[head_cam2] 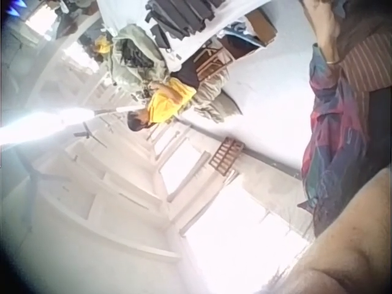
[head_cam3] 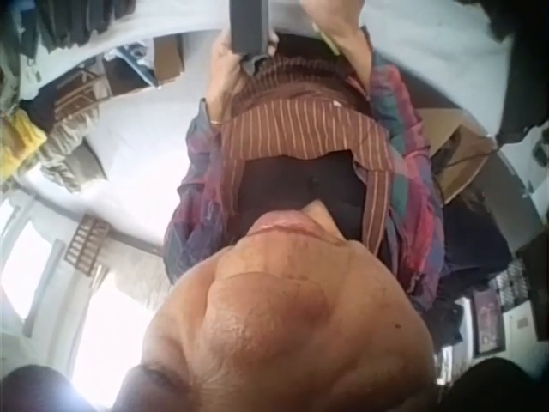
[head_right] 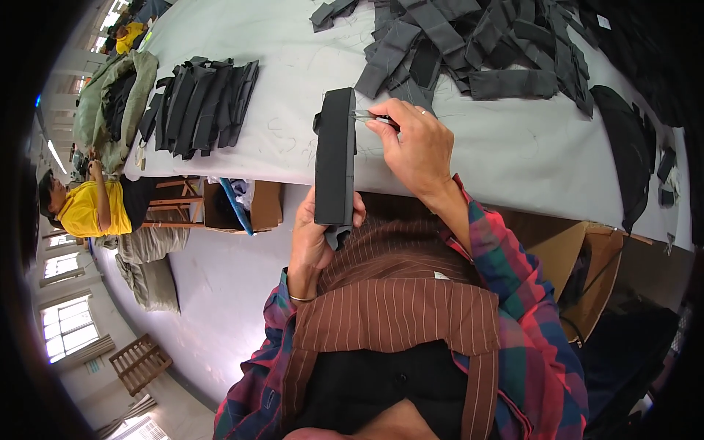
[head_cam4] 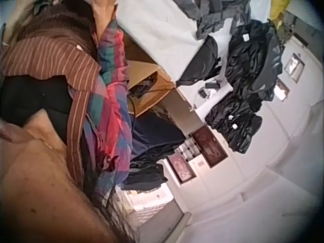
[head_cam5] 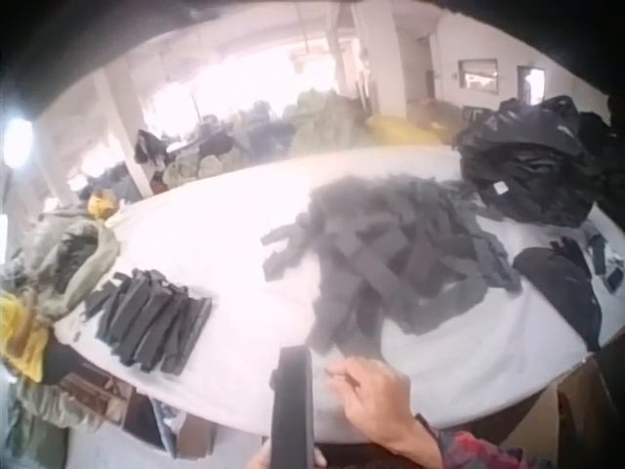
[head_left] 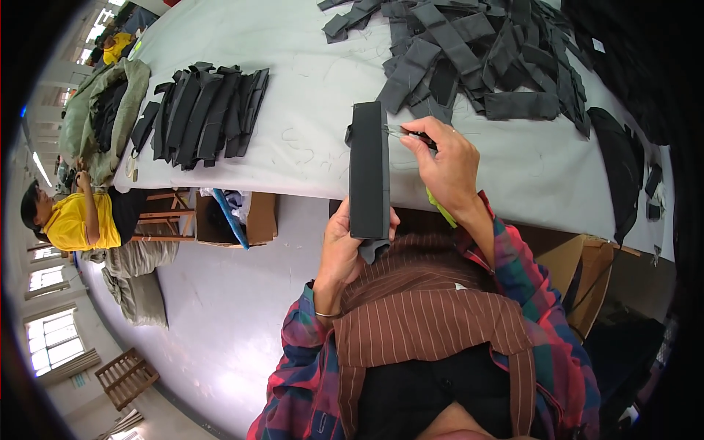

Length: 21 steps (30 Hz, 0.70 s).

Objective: Trimming excess material and loose threads from black fabric components using small scissors.

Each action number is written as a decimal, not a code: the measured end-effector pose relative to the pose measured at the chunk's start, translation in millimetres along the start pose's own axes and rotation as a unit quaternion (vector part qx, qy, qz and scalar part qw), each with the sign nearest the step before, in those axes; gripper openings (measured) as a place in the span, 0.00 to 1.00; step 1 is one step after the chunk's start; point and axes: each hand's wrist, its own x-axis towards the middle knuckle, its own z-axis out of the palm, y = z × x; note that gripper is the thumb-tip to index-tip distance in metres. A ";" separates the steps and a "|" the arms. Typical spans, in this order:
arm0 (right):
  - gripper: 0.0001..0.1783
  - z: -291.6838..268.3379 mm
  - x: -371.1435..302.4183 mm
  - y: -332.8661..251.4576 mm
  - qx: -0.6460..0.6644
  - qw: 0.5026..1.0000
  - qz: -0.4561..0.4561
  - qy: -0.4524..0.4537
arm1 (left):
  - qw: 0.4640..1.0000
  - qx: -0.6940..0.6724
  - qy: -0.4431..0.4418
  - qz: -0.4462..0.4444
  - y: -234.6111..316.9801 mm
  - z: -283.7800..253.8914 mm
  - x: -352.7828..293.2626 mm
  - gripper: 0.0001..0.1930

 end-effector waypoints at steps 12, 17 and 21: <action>0.07 -4.1 9.2 -4.9 0.079 0.990 0.072 -0.095 | 0.997 0.058 0.017 -0.037 -8.8 -13.5 -3.9 0.15; 0.09 -5.6 13.2 -10.7 0.029 0.989 0.046 -0.141 | 0.994 0.101 0.012 -0.038 -9.7 -17.5 -5.7 0.15; 0.08 -4.3 11.5 -8.6 0.020 0.992 0.014 -0.125 | 0.993 0.105 0.007 -0.047 -10.3 -20.2 -7.1 0.16</action>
